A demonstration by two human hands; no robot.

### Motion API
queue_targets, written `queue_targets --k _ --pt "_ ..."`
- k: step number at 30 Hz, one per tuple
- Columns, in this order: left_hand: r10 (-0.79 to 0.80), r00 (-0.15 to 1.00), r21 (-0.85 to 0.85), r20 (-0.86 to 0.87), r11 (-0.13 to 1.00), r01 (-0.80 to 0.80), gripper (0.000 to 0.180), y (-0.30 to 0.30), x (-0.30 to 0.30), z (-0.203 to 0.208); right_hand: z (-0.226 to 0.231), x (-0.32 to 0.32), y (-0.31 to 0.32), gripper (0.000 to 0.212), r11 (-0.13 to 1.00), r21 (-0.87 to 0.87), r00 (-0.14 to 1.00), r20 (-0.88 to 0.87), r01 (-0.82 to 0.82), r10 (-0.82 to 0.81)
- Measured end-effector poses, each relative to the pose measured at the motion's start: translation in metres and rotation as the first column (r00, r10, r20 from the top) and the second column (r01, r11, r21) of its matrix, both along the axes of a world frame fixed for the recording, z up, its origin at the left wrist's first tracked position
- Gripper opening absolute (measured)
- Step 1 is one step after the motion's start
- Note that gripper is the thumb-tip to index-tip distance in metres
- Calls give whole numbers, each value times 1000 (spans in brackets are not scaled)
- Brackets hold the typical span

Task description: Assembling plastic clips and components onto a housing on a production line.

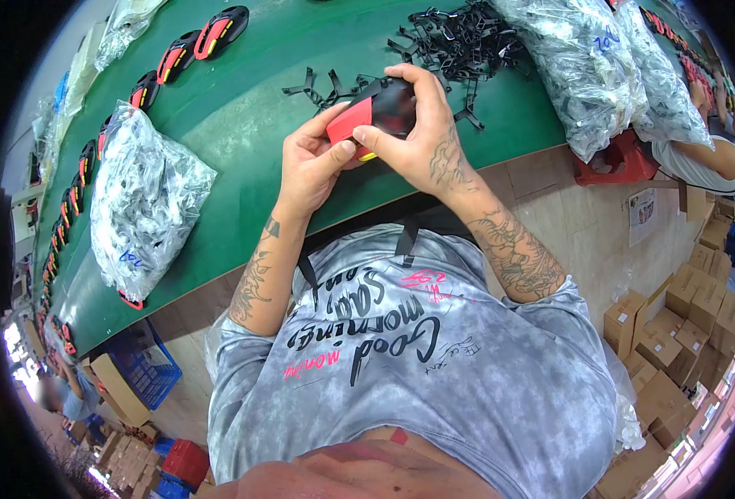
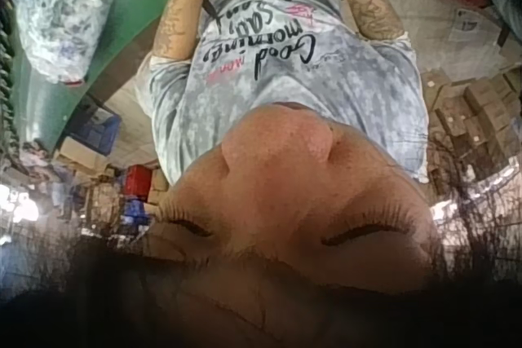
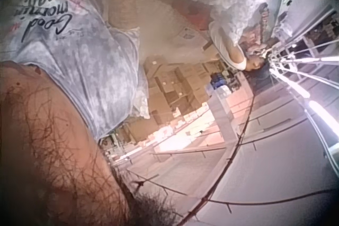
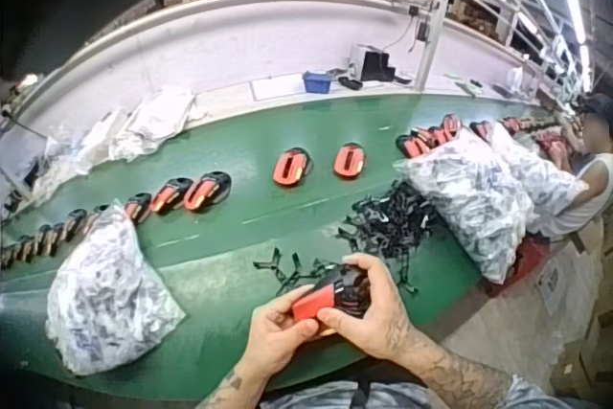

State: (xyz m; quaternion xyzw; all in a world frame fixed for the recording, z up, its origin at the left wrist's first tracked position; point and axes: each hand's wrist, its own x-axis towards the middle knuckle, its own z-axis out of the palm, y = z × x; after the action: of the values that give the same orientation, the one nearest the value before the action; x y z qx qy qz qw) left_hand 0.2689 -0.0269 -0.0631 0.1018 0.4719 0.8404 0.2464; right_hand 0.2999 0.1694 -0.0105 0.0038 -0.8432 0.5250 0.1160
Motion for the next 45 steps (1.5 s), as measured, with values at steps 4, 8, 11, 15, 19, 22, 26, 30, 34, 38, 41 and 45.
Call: queue_targets --k 4,8,11,15,19,22,26,30,34,38,41,45 --pt "-16 994 98 109 995 5 59 3 1 4 11 -3 18 72 956 -275 970 186 -103 158" --pt "-75 995 80 68 994 70 58 5 -2 3 9 5 6 61 1000 18 999 41 -3 3" --pt "46 995 129 87 990 -57 60 2 -4 0 3 -8 11 59 951 -270 978 102 -149 182" --pt "-87 972 203 217 978 42 68 0 -4 17 14 -1 19 62 831 -520 939 142 -198 313" --pt "-2 968 -149 -249 988 -36 92 11 1 15 13 -4 6 57 882 -449 979 68 -141 191" --pt "-42 606 -437 -794 733 -521 79 18 15 29 13 1 3 43 898 -437 969 239 50 63" --pt "19 515 -340 -857 730 -593 73 21 23 46 18 11 2 32 809 -585 987 155 54 46" --pt "-257 274 -375 -927 604 -703 61 18 -36 90 15 -10 32 39 871 -487 997 -66 -66 39" --pt "-400 432 -496 -809 67 -866 60 -7 -170 63 32 -8 109 37 883 -452 975 -105 128 -195" --pt "-425 758 -648 -495 -400 -648 74 -11 -258 58 17 11 137 29 941 -285 983 82 180 -163" --pt "-440 662 -594 -607 -303 -745 83 44 -254 69 19 41 136 36 962 248 989 60 117 -136" --pt "-338 835 -792 -434 -298 -533 93 48 -287 17 6 36 113 40 839 542 996 91 -47 -3"
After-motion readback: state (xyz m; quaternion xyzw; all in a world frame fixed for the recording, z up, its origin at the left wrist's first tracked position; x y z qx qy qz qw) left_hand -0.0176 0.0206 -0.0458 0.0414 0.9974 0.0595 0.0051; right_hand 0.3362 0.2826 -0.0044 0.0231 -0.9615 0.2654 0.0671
